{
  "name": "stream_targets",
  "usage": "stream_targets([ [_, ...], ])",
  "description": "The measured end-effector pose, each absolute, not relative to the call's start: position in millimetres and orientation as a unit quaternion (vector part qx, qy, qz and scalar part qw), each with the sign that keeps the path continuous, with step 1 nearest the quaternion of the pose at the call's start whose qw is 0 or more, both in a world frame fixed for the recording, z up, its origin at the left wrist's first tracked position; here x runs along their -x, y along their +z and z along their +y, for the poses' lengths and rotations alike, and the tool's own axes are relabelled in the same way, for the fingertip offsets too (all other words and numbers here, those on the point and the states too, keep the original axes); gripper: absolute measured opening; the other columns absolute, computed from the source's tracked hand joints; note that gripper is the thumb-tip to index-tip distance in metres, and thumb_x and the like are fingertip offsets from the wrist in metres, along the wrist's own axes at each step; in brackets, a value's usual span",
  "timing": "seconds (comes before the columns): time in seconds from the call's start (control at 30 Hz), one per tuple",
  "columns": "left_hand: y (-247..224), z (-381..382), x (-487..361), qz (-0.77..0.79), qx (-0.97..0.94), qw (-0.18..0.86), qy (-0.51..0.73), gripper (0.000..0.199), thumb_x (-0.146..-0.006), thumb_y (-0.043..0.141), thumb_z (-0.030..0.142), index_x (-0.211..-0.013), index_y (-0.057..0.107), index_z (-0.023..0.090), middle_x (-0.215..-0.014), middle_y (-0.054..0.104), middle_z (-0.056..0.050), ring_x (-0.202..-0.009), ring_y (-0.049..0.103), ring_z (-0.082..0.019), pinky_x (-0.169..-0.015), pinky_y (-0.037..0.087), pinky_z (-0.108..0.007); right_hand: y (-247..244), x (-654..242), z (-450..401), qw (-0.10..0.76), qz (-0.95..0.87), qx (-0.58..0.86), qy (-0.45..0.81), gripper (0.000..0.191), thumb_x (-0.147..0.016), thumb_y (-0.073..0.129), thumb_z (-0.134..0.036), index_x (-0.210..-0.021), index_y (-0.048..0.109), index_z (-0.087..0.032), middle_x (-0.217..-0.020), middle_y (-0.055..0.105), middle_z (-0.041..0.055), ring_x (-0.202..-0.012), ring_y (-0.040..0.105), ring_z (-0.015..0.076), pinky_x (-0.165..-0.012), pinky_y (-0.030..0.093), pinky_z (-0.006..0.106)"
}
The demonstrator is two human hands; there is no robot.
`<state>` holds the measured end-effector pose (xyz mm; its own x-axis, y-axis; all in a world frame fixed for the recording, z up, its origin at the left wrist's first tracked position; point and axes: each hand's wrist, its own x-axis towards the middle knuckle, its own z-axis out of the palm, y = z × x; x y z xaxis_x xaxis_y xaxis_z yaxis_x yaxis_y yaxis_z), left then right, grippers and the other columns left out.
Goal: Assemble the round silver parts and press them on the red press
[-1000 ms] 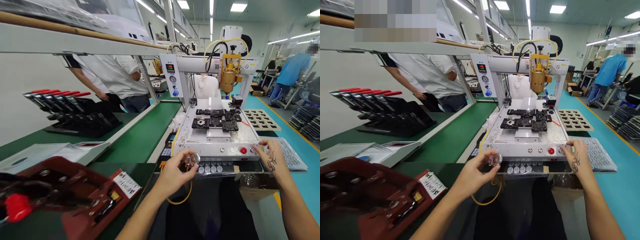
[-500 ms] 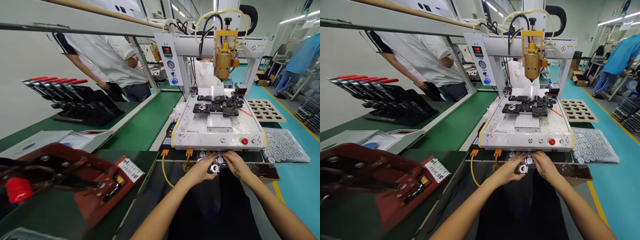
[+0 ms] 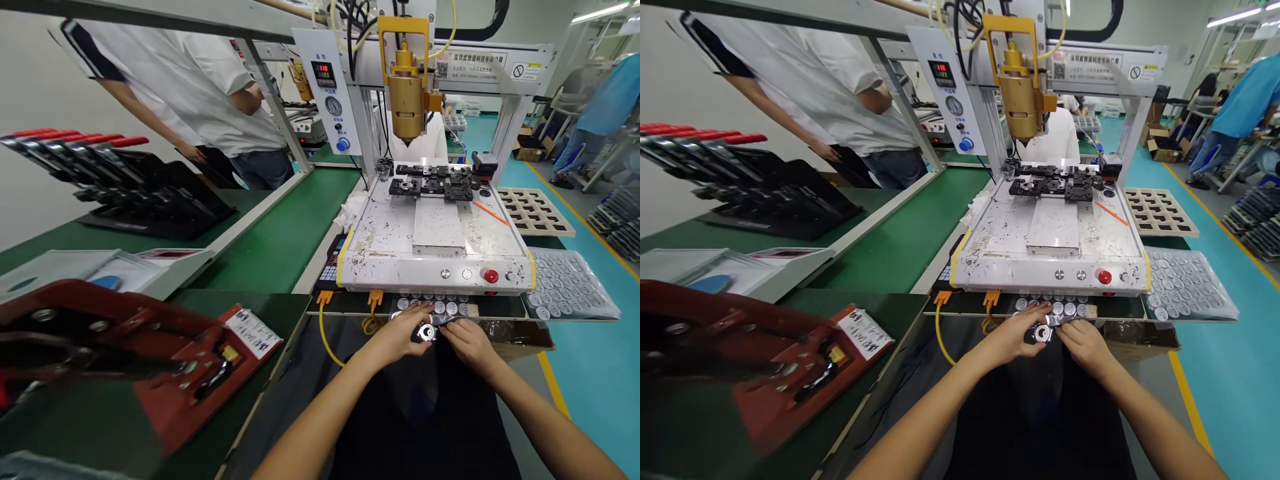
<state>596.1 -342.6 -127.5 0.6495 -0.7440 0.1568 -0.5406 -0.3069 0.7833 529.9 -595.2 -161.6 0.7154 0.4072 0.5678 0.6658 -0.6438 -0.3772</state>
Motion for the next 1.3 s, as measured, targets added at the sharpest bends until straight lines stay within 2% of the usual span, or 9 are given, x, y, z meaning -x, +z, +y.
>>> stream_targets([
  [0.2,-119,-358,-598,-0.350,-0.827,0.435,-0.063,0.037,-0.078,0.084,0.013,-0.110,0.068,0.021,-0.152,0.066,-0.017,-0.148,0.057,-0.035,-0.125,0.042,-0.054,-125,-505,-612,0.382,-0.176,0.883,-0.207,0.016,-0.109,0.058,-0.024,-0.108,0.074,-0.022,-0.107,0.077,0.0118,-0.102,0.072,0.0265,-0.092,0.058,0.043],
  [0.3,-109,-365,-595,-0.333,-0.833,0.440,-0.041,0.034,-0.080,0.080,0.013,-0.111,0.068,0.021,-0.147,0.068,-0.017,-0.140,0.062,-0.036,-0.119,0.048,-0.053,-103,-504,-615,0.431,-0.103,0.880,-0.174,0.016,-0.110,0.058,-0.032,-0.105,0.069,-0.021,-0.094,0.075,0.0078,-0.084,0.075,0.0226,-0.075,0.061,0.034],
  [0.4,-95,-364,-581,-0.306,-0.833,0.460,-0.031,0.037,-0.084,0.078,0.016,-0.118,0.067,0.021,-0.137,0.073,-0.015,-0.129,0.068,-0.034,-0.113,0.052,-0.053,-82,-502,-609,0.477,-0.055,0.866,-0.140,0.026,-0.110,0.057,-0.042,-0.109,0.068,-0.020,-0.082,0.071,0.0039,-0.067,0.070,0.0185,-0.061,0.058,0.029],
  [0.47,-86,-359,-566,-0.260,-0.812,0.520,-0.055,0.039,-0.087,0.078,0.020,-0.124,0.066,0.022,-0.122,0.078,-0.010,-0.114,0.074,-0.030,-0.105,0.057,-0.048,-69,-500,-600,0.543,-0.026,0.835,-0.088,0.034,-0.108,0.059,-0.050,-0.113,0.071,-0.019,-0.077,0.068,0.0017,-0.060,0.066,0.0167,-0.057,0.055,0.028],
  [0.57,-72,-352,-542,-0.155,-0.702,0.680,-0.143,0.041,-0.085,0.083,0.025,-0.122,0.065,0.022,-0.109,0.079,-0.006,-0.101,0.078,-0.024,-0.096,0.062,-0.040,-52,-499,-582,0.647,0.012,0.762,-0.011,0.042,-0.099,0.070,-0.057,-0.114,0.075,-0.019,-0.067,0.063,-0.0017,-0.054,0.061,0.0155,-0.056,0.052,0.029],
  [0.67,-60,-347,-523,-0.051,-0.579,0.785,-0.213,0.050,-0.078,0.093,0.026,-0.118,0.064,0.019,-0.111,0.080,-0.008,-0.100,0.081,-0.026,-0.093,0.065,-0.038,-45,-500,-568,0.704,0.031,0.709,0.034,0.041,-0.090,0.082,-0.057,-0.103,0.074,-0.019,-0.064,0.063,-0.0031,-0.051,0.063,0.0155,-0.056,0.052,0.030],
  [0.8,-48,-342,-508,0.032,-0.522,0.820,-0.233,0.064,-0.069,0.101,0.023,-0.123,0.067,0.017,-0.113,0.083,-0.011,-0.107,0.081,-0.028,-0.100,0.064,-0.038,-51,-502,-561,0.749,0.034,0.655,0.093,0.037,-0.088,0.086,-0.052,-0.093,0.070,-0.019,-0.060,0.063,-0.0044,-0.050,0.063,0.0137,-0.057,0.052,0.027],
  [1.0,-36,-334,-492,0.054,-0.469,0.853,-0.222,0.054,-0.086,0.090,0.045,-0.127,0.074,0.014,-0.118,0.083,-0.016,-0.112,0.080,-0.033,-0.105,0.063,-0.046,-52,-492,-566,0.762,0.019,0.632,0.138,0.030,-0.097,0.080,-0.047,-0.094,0.068,-0.020,-0.064,0.061,-0.0047,-0.055,0.063,0.0117,-0.060,0.054,0.025],
  [1.3,-29,-331,-478,0.012,-0.468,0.861,-0.201,0.049,-0.094,0.083,0.045,-0.132,0.073,0.017,-0.122,0.082,-0.016,-0.118,0.078,-0.036,-0.109,0.061,-0.054,-36,-480,-568,0.788,0.030,0.577,0.214,0.035,-0.098,0.078,-0.049,-0.088,0.059,-0.021,-0.064,0.057,-0.0050,-0.051,0.054,0.0114,-0.053,0.054,0.027],
])
